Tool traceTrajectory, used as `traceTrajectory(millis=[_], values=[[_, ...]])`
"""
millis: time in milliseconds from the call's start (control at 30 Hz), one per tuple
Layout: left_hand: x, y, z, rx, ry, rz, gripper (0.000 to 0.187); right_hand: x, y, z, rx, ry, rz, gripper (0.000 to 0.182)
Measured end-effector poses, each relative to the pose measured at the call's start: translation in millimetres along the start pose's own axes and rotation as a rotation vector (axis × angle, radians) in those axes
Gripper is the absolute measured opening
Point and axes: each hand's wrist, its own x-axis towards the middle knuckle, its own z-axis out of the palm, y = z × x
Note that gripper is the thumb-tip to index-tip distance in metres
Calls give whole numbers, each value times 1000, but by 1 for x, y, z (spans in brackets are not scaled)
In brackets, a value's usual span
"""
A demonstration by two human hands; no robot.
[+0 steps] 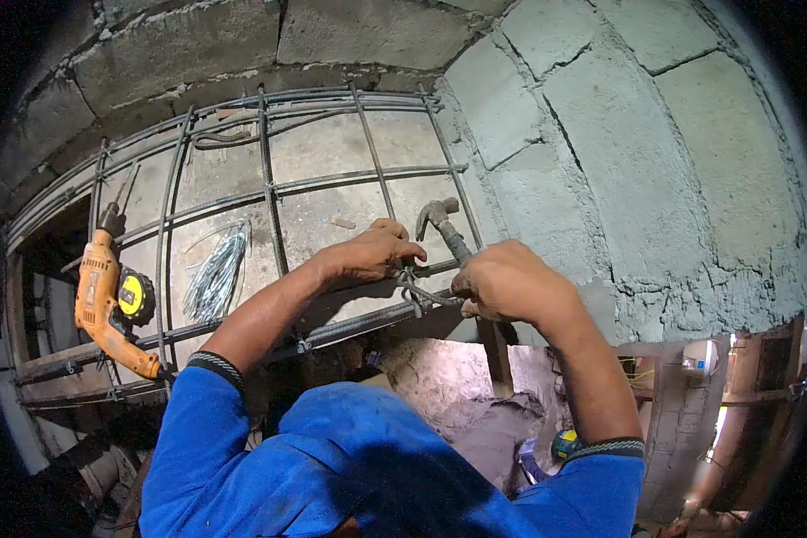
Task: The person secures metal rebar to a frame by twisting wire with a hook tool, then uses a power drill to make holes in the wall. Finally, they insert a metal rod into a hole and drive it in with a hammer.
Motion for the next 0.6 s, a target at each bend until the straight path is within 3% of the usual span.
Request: traceTrajectory(millis=[100,167,367,600], values=[[2,-5,3,9,-4,-9,52,1,-3,2,-44,2,16,28],[2,-2,0,7,-10,-18,54,0,-10,4,-66,82,133,25],[2,1,3,32,-25,-35,56,7,-29,7,-21,186,295,29],[-1,12,7,68,10,-48,58,9,-4,17,45,204,311,31]])
